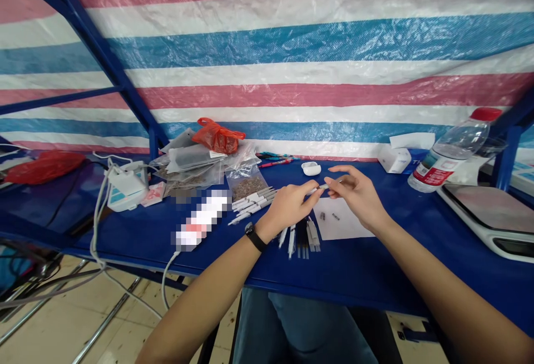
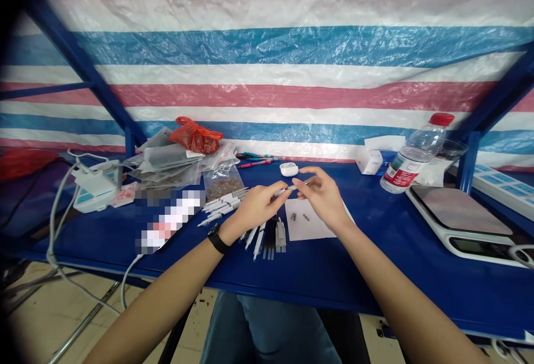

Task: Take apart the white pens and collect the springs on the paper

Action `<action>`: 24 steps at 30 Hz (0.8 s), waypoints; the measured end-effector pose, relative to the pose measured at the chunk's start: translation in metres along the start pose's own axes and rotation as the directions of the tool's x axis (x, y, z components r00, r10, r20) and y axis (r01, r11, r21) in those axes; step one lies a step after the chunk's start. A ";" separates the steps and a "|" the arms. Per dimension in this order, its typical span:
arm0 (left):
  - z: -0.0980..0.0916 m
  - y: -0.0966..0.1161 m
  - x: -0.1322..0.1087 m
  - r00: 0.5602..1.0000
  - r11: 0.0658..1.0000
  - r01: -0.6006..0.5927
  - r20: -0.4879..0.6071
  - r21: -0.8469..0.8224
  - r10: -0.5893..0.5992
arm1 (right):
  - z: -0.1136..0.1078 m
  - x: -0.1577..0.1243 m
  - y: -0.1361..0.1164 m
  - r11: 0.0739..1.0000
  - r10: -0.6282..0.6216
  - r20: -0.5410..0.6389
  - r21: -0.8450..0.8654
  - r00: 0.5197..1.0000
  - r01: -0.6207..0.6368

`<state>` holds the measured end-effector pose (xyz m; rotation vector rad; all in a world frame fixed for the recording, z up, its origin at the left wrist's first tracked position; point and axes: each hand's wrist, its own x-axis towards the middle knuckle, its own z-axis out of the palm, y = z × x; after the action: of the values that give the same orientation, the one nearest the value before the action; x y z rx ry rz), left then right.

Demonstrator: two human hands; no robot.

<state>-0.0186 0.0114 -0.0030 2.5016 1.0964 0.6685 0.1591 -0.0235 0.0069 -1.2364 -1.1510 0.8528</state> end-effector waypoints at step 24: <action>-0.004 -0.008 0.001 0.996 0.998 -0.033 -0.084 -0.059 0.028 | -0.027 0.015 -0.008 0.981 -0.005 -0.249 0.188 0.969 0.054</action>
<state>-0.0246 0.0175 -0.0033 2.4635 1.0516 0.8094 0.1884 -0.0177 0.0192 -1.1260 -0.8628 0.7457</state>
